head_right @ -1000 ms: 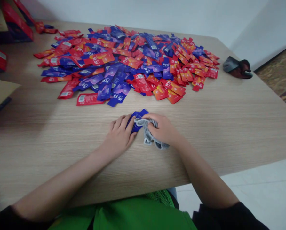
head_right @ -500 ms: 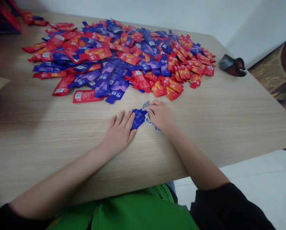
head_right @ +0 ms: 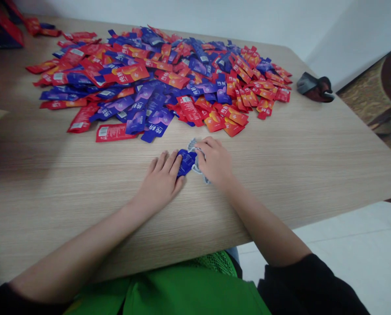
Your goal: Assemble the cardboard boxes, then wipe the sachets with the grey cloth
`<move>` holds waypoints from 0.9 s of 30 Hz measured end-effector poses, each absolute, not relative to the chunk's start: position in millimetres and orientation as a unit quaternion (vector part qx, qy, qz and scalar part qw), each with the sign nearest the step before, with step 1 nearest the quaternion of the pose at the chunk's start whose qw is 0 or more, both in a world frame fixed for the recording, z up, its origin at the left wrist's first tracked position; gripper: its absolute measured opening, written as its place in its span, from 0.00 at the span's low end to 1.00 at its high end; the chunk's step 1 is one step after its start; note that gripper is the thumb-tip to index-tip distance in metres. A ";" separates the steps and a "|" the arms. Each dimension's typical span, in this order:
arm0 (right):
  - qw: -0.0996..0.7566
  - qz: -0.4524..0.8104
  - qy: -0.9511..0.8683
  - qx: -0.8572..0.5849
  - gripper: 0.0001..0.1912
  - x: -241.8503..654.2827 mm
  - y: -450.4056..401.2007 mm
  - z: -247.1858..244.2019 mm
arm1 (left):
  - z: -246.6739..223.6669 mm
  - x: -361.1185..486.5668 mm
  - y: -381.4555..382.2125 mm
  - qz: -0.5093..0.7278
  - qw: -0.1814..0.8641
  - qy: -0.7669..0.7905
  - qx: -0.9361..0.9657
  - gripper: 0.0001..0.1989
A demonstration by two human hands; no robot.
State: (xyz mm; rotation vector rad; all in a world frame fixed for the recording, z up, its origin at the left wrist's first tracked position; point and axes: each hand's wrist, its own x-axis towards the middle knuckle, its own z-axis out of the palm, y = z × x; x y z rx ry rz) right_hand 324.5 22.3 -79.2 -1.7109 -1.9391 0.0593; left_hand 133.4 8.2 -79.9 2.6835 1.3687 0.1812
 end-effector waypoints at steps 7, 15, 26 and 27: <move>0.296 0.068 -0.696 -0.651 0.11 337.8 25.9 -78.3 | -70.2 131.9 12.4 0.101 0.087 0.481 0.866 0.28; 0.374 0.099 -0.687 -0.615 0.08 341.6 16.4 -74.6 | -58.3 117.6 33.9 0.073 0.216 0.560 0.797 0.23; 0.414 0.090 -0.662 -0.619 0.07 350.8 13.0 -69.1 | -63.0 115.7 30.5 0.166 0.338 0.567 0.732 0.20; 0.416 0.092 -0.659 -0.620 0.07 351.6 12.8 -68.3 | -60.9 115.2 29.0 0.173 0.355 0.564 0.725 0.23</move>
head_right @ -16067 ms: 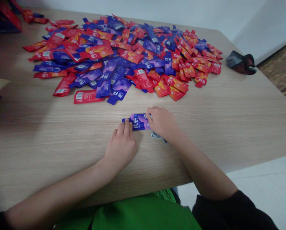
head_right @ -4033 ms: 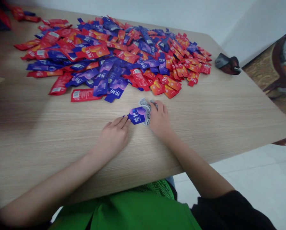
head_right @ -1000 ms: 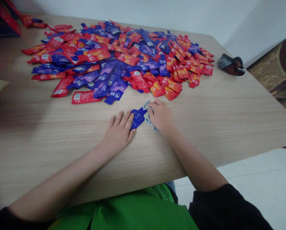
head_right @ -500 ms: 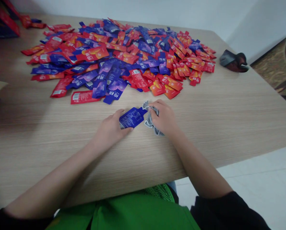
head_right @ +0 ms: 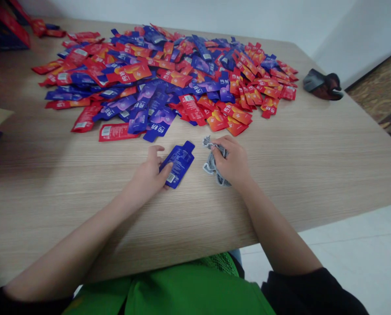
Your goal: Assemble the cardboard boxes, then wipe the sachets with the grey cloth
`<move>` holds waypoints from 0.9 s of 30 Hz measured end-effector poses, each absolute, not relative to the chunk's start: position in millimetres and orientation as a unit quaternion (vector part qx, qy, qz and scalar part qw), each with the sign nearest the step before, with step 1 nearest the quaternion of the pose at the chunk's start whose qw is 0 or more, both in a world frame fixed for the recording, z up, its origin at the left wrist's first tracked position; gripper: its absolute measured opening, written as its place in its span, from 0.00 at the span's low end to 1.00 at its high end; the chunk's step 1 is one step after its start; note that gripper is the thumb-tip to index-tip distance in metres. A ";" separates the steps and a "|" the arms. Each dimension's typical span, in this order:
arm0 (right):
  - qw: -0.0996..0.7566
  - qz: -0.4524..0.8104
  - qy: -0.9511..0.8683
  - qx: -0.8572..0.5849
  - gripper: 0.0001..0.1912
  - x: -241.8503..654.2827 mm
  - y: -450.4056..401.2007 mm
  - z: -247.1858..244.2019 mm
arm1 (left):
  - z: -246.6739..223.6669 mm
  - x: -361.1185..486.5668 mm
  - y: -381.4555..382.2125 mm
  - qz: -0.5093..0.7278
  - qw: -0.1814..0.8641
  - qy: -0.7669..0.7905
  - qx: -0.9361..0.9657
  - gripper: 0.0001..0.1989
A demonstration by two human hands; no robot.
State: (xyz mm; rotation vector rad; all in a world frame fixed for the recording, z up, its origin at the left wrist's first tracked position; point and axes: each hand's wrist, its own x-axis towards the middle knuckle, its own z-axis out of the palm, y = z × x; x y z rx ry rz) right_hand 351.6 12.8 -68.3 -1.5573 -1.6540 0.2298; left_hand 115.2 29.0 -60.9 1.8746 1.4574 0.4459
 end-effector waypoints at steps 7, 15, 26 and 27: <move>0.417 0.092 -0.653 -0.626 0.06 354.6 13.9 -70.2 | -35.0 113.6 13.8 0.126 0.352 0.462 0.804 0.19; 0.415 0.075 -0.644 -0.638 0.06 359.5 12.3 -64.1 | -65.8 117.6 13.6 0.062 0.060 0.359 0.930 0.19; 0.404 0.079 -0.641 -0.647 0.07 356.0 8.2 -58.0 | -70.7 132.9 -9.3 0.070 0.006 0.404 0.912 0.15; 0.404 0.079 -0.637 -0.651 0.07 357.1 7.9 -57.1 | -71.1 132.2 -9.0 0.067 0.009 0.407 0.911 0.16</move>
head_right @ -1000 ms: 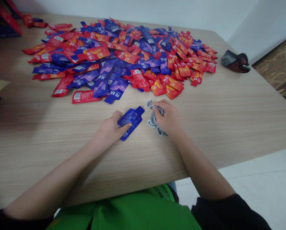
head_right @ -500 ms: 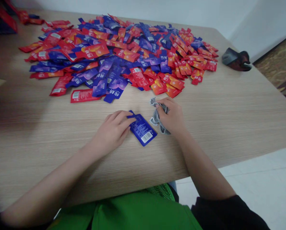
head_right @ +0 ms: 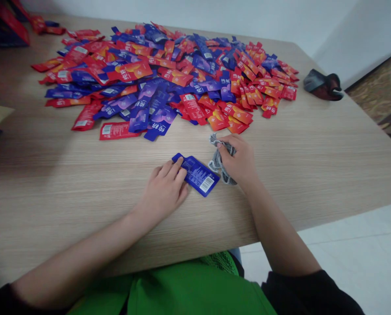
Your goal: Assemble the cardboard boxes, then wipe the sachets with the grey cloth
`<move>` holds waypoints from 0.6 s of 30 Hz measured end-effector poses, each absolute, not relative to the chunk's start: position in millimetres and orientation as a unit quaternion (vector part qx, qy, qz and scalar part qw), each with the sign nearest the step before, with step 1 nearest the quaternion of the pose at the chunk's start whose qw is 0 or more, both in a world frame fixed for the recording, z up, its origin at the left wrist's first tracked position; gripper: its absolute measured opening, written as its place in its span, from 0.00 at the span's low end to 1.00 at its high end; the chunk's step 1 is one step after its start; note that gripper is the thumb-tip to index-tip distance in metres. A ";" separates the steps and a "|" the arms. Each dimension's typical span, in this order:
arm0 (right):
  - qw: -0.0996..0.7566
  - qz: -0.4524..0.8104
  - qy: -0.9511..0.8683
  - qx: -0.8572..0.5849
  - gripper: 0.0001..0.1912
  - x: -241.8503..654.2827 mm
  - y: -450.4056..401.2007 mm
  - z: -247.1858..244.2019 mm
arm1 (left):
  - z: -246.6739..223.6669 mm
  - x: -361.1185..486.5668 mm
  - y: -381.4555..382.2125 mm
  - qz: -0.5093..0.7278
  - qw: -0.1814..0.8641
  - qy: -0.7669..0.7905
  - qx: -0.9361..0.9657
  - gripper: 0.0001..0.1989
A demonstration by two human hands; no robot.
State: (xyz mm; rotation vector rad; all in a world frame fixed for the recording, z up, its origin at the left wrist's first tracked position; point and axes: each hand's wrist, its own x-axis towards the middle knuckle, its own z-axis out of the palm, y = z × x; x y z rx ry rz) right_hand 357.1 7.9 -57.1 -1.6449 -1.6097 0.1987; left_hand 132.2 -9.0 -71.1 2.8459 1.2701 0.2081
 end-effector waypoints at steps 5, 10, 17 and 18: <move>0.422 0.115 -0.587 -0.682 0.11 369.7 4.5 -49.6 | -68.5 134.0 -11.2 0.049 0.004 0.425 0.904 0.23; 0.409 0.165 -0.623 -0.646 0.14 374.4 -2.5 -35.2 | -66.5 135.4 -13.7 0.039 0.001 0.453 0.891 0.26; 0.340 0.217 -0.683 -0.609 0.11 333.7 -6.3 -17.4 | -76.5 133.5 -11.7 0.086 0.020 0.421 0.903 0.26; 0.331 0.225 -0.684 -0.610 0.11 325.9 -5.5 -17.5 | -76.6 133.7 -12.2 0.084 0.026 0.424 0.901 0.26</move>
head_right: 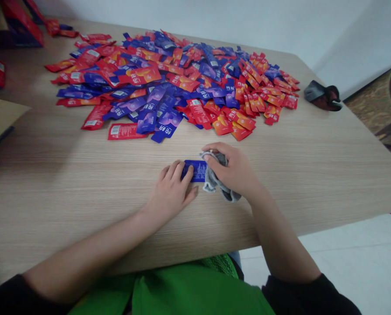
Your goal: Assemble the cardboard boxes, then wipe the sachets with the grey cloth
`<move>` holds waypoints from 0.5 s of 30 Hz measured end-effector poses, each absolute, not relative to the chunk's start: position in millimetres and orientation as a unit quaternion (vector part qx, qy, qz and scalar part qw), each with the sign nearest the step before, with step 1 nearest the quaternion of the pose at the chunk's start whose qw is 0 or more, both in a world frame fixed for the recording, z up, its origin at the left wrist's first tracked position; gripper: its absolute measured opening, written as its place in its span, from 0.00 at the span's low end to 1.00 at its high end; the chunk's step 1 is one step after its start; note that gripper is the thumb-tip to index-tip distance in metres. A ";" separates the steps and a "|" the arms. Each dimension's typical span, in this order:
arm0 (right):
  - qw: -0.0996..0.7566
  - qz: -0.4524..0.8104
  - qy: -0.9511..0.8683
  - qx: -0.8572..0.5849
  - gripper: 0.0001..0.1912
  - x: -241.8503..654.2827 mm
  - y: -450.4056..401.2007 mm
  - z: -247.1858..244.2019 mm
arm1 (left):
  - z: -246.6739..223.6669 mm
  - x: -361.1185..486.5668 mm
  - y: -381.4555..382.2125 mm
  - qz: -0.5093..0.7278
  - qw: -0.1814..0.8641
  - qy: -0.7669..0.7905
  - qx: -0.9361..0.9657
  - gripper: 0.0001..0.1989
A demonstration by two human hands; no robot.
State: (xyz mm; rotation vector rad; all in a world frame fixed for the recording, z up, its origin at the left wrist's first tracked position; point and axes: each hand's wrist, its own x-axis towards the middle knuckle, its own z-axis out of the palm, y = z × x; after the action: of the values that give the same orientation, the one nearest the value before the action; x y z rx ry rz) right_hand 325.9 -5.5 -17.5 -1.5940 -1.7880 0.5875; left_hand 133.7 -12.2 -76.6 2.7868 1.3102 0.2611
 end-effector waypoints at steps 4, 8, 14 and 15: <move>0.290 0.232 -0.711 -0.597 0.13 300.2 2.8 -32.8 | -72.5 135.8 -16.1 0.059 0.041 0.432 0.899 0.27; 0.234 0.198 -0.752 -0.584 0.13 288.1 10.6 -58.6 | -66.8 136.9 -18.6 0.038 0.044 0.437 0.898 0.24; 0.172 0.143 -0.771 -0.596 0.12 289.5 11.2 -65.2 | -59.8 134.1 -14.4 0.019 0.043 0.426 0.903 0.17; 0.166 0.137 -0.766 -0.606 0.12 291.9 11.8 -63.6 | -59.4 133.8 -14.6 0.016 0.041 0.425 0.904 0.18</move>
State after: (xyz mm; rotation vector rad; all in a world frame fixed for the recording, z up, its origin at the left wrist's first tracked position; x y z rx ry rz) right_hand 291.9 11.8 -63.6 -1.7250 -2.1807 0.3899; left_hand 133.8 -14.6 -59.4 2.7693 1.3006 0.0498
